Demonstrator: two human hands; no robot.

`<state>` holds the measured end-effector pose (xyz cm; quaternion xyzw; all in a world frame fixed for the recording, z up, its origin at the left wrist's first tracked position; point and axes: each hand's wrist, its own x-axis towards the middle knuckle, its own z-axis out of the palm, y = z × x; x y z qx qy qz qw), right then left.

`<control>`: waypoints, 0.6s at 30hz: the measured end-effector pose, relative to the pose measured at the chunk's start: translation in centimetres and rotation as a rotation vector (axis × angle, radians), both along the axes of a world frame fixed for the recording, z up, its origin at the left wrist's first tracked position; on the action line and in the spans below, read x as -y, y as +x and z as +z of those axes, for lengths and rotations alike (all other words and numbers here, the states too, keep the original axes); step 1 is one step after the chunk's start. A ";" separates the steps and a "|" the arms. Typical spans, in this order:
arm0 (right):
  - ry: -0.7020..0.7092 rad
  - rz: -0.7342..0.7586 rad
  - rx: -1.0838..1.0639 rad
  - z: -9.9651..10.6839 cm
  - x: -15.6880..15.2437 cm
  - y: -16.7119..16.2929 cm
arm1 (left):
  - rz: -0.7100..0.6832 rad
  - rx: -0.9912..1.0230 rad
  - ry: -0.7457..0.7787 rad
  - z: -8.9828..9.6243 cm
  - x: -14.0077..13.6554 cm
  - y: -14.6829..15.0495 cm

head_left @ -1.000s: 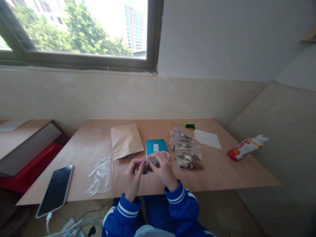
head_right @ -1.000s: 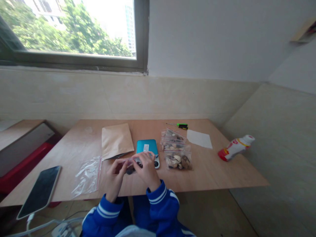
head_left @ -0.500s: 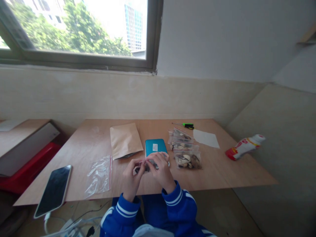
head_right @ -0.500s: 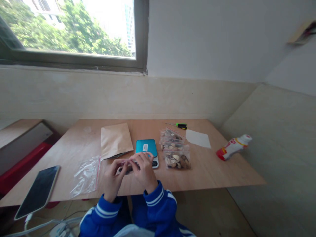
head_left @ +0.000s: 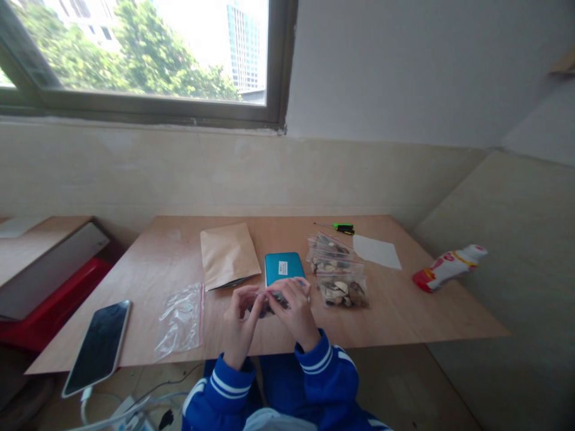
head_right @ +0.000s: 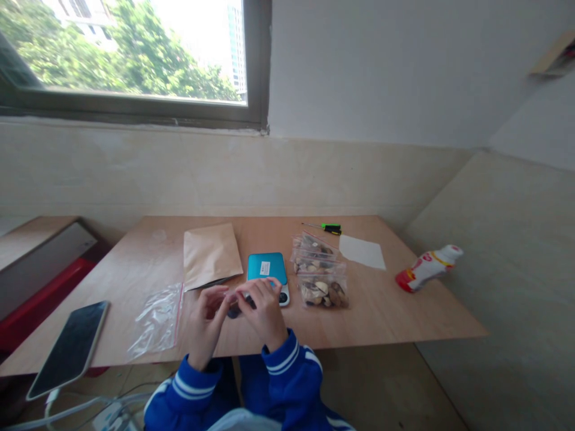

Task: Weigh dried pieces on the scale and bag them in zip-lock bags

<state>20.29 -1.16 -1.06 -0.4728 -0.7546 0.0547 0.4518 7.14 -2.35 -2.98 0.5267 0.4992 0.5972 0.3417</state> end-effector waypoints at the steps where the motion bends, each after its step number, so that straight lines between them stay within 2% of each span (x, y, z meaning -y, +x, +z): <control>1: 0.006 -0.005 0.006 0.0 0.0 0.1 | -0.002 0.002 -0.003 0.0 0.0 0.0; 11: 0.058 -0.014 0.016 -0.2 0.0 -0.2 | -0.006 -0.067 0.027 0.3 0.2 -0.3; 18: 0.122 -0.021 -0.005 -0.6 -0.1 -0.4 | -0.031 -0.119 0.034 -0.2 0.1 -0.2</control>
